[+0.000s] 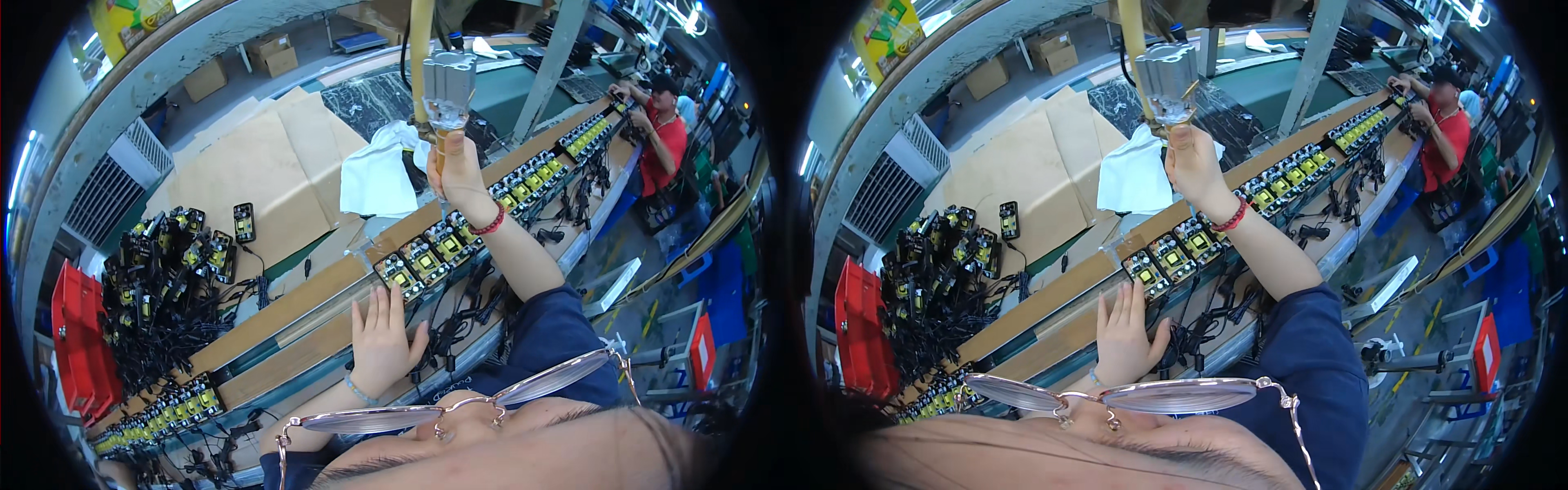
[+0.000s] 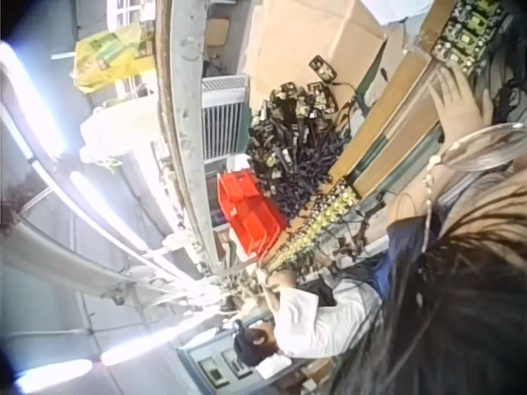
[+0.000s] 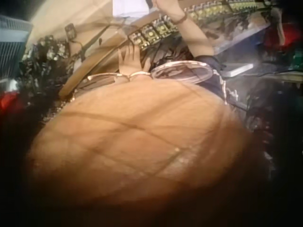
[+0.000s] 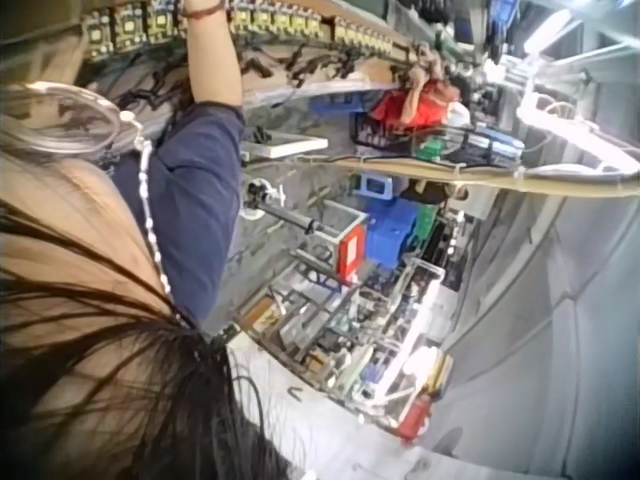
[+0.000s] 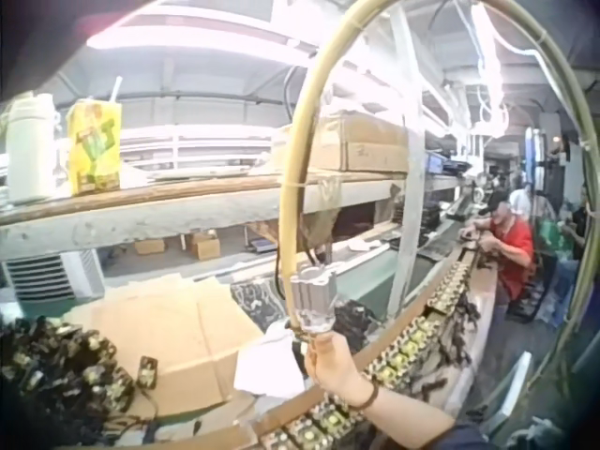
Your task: The person applies adhesive to electronic circuit boards along a track using a dispensing tool, moving the boards forward by hand to dispense glue onto each unit.
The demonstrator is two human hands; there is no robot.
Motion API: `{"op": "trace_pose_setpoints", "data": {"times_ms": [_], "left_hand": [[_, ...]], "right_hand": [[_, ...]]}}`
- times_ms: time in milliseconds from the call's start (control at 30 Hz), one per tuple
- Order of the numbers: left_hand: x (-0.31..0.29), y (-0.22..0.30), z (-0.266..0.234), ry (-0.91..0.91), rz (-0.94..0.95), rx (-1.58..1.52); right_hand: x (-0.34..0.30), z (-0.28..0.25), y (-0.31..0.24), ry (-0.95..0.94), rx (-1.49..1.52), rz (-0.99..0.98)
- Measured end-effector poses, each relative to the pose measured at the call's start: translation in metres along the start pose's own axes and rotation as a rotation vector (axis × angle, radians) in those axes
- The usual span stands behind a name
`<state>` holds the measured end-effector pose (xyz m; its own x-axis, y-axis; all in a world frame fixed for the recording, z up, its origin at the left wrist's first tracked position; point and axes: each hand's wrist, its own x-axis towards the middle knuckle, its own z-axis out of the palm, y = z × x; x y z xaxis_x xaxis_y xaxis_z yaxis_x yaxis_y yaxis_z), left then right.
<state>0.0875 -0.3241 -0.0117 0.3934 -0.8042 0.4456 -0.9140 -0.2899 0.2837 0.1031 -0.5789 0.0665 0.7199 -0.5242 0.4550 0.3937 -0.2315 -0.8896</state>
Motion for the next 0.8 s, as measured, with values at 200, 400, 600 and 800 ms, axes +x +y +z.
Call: {"op": "trace_pose_setpoints", "data": {"times_ms": [200,400,600,800], "left_hand": [[0.001,0.002,0.004,-0.059,-0.023,-0.165],[0.034,0.019,0.016,-0.074,0.064,-0.171],[0.050,0.019,0.032,-0.024,0.136,-0.139],[0.044,0.005,0.045,0.032,0.289,-0.037]], "right_hand": [[0.003,0.004,-0.007,-0.004,-0.025,-0.070],[0.009,-0.003,-0.032,-0.047,-0.014,-0.041],[0.003,-0.004,-0.033,-0.062,0.079,-0.064],[-0.005,0.003,-0.021,-0.075,0.010,-0.027]]}}
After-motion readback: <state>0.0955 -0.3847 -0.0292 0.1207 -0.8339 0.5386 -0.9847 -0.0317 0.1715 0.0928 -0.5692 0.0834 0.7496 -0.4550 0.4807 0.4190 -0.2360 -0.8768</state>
